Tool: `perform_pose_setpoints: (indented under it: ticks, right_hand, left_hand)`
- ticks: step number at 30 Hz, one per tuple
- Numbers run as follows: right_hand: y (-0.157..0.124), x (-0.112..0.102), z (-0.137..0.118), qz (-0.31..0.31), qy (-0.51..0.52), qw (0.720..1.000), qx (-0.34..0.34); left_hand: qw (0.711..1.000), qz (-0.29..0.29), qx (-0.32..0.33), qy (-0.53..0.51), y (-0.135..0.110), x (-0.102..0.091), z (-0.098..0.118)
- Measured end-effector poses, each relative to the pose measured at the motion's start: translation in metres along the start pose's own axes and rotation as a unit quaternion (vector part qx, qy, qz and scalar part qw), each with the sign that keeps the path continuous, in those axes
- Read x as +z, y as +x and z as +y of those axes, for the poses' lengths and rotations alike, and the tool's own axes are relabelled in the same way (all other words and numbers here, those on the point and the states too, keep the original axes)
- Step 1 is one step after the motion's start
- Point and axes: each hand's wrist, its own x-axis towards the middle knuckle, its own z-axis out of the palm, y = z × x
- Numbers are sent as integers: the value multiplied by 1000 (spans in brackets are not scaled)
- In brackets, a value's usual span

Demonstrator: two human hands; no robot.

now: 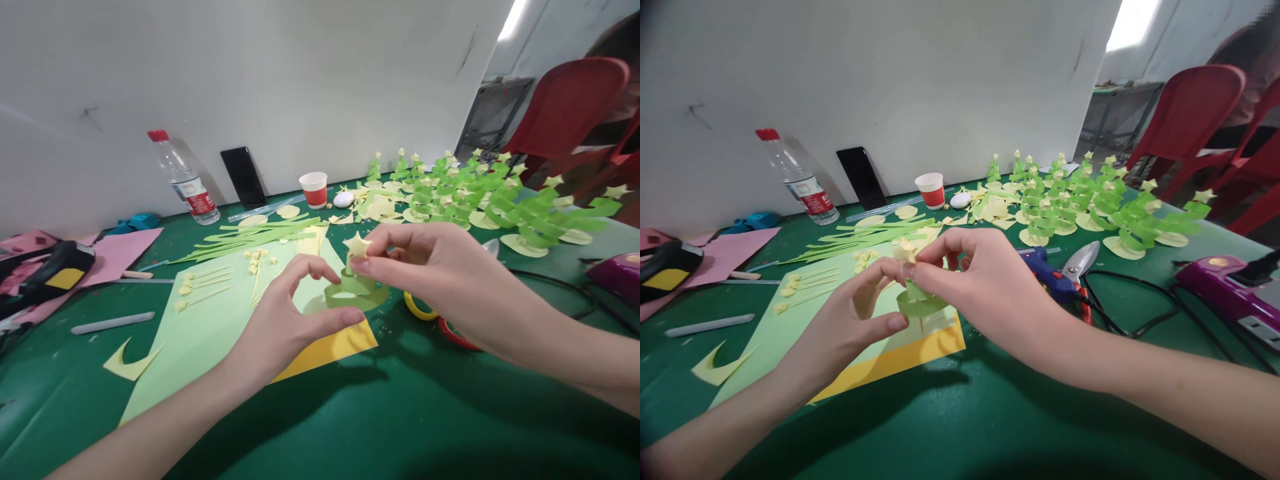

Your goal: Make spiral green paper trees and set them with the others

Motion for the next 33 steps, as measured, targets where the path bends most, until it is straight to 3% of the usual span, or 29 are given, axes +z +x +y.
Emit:
perform_pose_setpoints:
  ticks: [3, 6, 14, 20, 24, 29, 33]
  right_hand:
    - [2, -3, 1, 19, -9, 1000, 5]
    - [4, -7, 1, 38, -15, 999, 13]
    - [12, -13, 7, 51, 35, 997, 48]
    - [12, -13, 9, 50, 56, 996, 57]
    - [11, -12, 7, 55, 52, 996, 52]
    - [9, -7, 5, 52, 43, 997, 37]
    - [6, -1, 6, 25, 36, 998, 33]
  left_hand:
    - [998, 59, 21, -26, -1, -2, -2]
    - [994, 91, 1, -61, 0, -2, -3]
    - [977, -57, -66, -195, 2, 6, -2]
    - [960, -82, -79, -257, 0, 8, 0]
    - [964, -74, -87, -239, 1, 7, -4]
    - [981, 2, -94, -170, 2, 8, -8]
    - [987, 3, -96, -131, 0, 10, -5]
